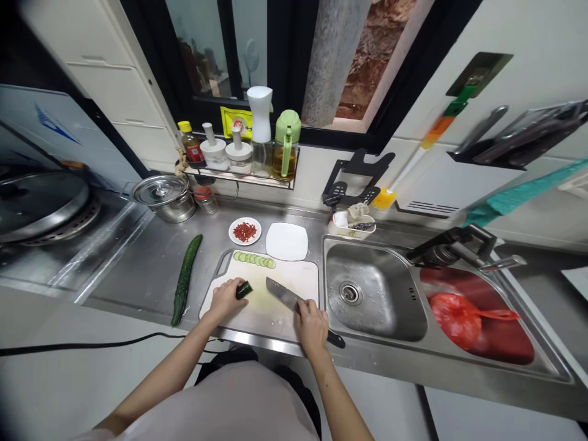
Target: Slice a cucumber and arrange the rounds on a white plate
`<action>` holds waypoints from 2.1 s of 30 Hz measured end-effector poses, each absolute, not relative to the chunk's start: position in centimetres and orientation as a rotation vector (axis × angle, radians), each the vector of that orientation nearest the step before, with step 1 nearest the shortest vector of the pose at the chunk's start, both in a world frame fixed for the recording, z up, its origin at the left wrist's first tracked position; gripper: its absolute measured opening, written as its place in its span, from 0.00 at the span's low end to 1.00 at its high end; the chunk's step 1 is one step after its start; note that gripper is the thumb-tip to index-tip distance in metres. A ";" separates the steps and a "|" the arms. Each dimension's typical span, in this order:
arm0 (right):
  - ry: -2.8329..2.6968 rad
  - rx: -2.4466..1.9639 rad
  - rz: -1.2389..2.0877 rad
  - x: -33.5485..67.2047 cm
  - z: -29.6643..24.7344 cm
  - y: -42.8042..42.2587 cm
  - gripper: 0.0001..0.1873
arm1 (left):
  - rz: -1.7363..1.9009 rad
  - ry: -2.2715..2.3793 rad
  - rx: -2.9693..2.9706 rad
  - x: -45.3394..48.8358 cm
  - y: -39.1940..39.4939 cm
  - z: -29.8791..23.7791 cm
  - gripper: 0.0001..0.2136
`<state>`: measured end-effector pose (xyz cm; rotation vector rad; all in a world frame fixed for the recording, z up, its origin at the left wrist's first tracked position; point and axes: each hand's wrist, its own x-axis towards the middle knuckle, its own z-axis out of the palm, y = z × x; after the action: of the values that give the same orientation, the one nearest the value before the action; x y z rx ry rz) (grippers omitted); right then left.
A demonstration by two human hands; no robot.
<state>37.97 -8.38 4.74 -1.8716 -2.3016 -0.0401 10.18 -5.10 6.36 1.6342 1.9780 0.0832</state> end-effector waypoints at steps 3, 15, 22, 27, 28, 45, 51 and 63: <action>-2.308 -1.865 -0.029 37.4 5.0 -8.0 0.15 | 0.131 1.985 1.617 10.1 -5.1 6.2 0.21; -2.301 -1.867 -0.004 37.2 4.8 -7.8 0.14 | 0.536 2.267 1.198 4.0 0.1 5.1 0.20; -2.286 -1.898 -0.001 37.5 4.5 -7.8 0.15 | 0.641 2.314 1.006 1.3 3.3 4.1 0.20; -2.288 -1.906 0.027 37.6 4.5 -7.6 0.15 | 0.688 2.358 0.939 0.7 4.4 2.8 0.20; -2.291 -1.907 0.035 37.6 4.5 -7.6 0.15 | 0.705 2.363 0.922 0.7 4.6 2.5 0.21; -2.303 -1.987 0.117 37.0 5.1 -7.2 0.16 | 0.695 2.418 1.007 0.6 5.5 0.7 0.21; -2.307 -2.015 0.152 36.9 5.4 -7.2 0.16 | 0.723 2.419 1.048 0.6 5.1 0.2 0.24; -2.299 -2.052 0.208 36.5 5.3 -7.2 0.16 | 0.706 2.483 1.070 0.6 3.8 -0.3 0.17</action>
<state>36.55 -7.19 5.29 -2.0523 -2.2993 0.2081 0.62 3.83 -0.29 1.0697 2.4829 0.7056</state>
